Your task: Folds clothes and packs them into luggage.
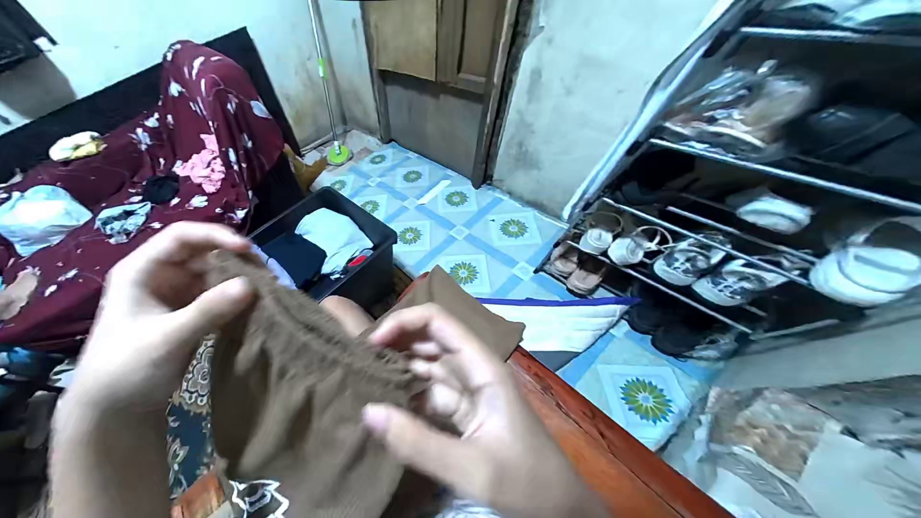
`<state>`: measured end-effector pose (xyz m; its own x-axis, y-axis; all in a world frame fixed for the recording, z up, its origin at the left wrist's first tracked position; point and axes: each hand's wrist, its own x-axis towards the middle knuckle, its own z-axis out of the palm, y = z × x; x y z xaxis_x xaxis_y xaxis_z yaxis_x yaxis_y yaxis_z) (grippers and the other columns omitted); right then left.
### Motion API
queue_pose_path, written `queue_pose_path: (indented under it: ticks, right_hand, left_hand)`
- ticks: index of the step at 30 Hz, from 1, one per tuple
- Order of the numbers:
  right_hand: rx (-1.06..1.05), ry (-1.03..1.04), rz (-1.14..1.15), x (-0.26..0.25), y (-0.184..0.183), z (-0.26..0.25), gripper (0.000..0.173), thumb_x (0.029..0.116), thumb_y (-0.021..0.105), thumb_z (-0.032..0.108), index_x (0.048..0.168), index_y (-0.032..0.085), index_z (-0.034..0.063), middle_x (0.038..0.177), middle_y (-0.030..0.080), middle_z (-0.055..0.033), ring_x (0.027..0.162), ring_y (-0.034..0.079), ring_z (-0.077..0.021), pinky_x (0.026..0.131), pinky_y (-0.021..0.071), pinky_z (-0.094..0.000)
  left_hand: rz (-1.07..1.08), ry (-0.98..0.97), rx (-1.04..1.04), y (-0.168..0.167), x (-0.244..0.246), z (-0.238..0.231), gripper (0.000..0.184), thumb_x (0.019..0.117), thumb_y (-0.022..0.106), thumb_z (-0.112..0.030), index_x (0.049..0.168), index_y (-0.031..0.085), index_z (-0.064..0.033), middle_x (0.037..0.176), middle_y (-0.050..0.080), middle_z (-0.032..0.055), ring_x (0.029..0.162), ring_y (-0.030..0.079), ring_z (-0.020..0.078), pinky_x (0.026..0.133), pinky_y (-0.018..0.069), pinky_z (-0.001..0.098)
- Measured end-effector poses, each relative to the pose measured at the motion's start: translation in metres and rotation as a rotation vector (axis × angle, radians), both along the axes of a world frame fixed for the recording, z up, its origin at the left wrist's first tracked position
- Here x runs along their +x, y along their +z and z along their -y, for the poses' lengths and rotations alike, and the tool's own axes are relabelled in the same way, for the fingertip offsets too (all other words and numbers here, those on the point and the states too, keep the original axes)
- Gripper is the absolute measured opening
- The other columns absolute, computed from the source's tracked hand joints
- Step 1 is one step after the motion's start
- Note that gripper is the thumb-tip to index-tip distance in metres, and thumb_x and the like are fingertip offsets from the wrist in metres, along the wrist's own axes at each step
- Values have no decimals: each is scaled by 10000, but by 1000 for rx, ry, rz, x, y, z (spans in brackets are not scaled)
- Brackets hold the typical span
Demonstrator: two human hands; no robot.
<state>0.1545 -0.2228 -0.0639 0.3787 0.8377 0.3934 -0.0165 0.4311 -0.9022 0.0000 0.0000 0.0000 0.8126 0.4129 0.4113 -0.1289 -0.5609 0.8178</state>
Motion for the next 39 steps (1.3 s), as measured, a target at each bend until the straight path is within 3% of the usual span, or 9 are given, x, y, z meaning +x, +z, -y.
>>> queue_pose_path:
  ticks: [4, 9, 17, 25, 28, 33, 35, 37, 39]
  right_hand:
    - [-130, -248, -60, 67, -38, 11, 383, 881, 710, 113, 1245, 602, 163, 1060, 711, 11, 885, 705, -95, 718, 620, -260]
    - [-385, -460, -182, 136, -98, 8, 344, 911, 650, 38, 1237, 565, 106, 1022, 730, -22, 864, 714, -118, 744, 610, -296]
    - [-662, -465, -281, 186, -171, 8, 362, 942, 657, -15, 1277, 531, 42, 1026, 713, -115, 808, 698, -169, 735, 588, -345]
    - [-772, -518, -287, 194, -204, 17, 450, 925, 649, -42, 1334, 479, 37, 1029, 702, -131, 768, 682, -184, 693, 578, -363]
    - [-837, -557, -117, 196, -216, 19, 522, 870, 724, -27, 1334, 492, 33, 1048, 694, -150, 790, 678, -227, 692, 569, -417]
    - [-944, -450, -92, 200, -230, 29, 570, 948, 679, 145, 1452, 442, 23, 1422, 534, -239, 1187, 595, -379, 927, 500, -568]
    - [-961, -348, -213, 199, -225, 30, 513, 1024, 568, 190, 1493, 407, 58, 1296, 626, -192, 1033, 639, -243, 881, 528, -434]
    - [-946, -292, -268, 200, -226, 28, 386, 1065, 481, 233, 1424, 476, 92, 1034, 653, -60, 786, 573, -60, 685, 473, -245]
    - [-946, -246, -262, 208, -228, 25, 360, 1068, 447, 230, 1388, 498, 74, 1001, 622, -36, 794, 565, -36, 697, 479, -232]
  left_hand:
    - [-152, -64, -80, -28, 118, 1, 227, 919, 685, -104, 1144, 656, -116, 957, 724, -51, 821, 699, 40, 729, 611, 233]
    - [-390, -129, -160, -105, 235, -9, 257, 949, 710, -115, 1179, 643, -24, 990, 718, 76, 875, 692, 125, 806, 585, 331]
    - [-648, -169, -218, -229, 298, -11, 347, 956, 724, -167, 1236, 617, 7, 1024, 721, 148, 917, 697, 220, 873, 560, 446]
    - [-790, -85, -33, -248, 308, 8, 361, 950, 742, -280, 1227, 641, -72, 950, 713, 138, 892, 691, 310, 826, 543, 577]
    - [-788, -46, 258, -247, 302, 25, 395, 975, 701, -321, 1281, 638, -78, 1112, 707, 179, 1058, 682, 377, 888, 537, 608]
    - [-643, 66, 376, -226, 255, 19, 500, 1021, 597, -396, 1385, 589, -53, 1394, 567, 235, 1282, 536, 447, 995, 457, 647]
    - [-645, 209, 341, -201, 202, 12, 507, 1034, 567, -384, 1433, 544, -72, 1472, 511, 222, 1339, 497, 435, 1030, 429, 658]
    - [-629, 421, 271, -186, 133, 10, 565, 1033, 559, -393, 1481, 481, -58, 1523, 459, 220, 1378, 467, 413, 1085, 401, 630]
    - [-532, 650, 27, -194, 64, 20, 641, 1000, 598, -347, 1512, 400, -14, 1522, 432, 234, 1376, 457, 355, 1091, 412, 539]
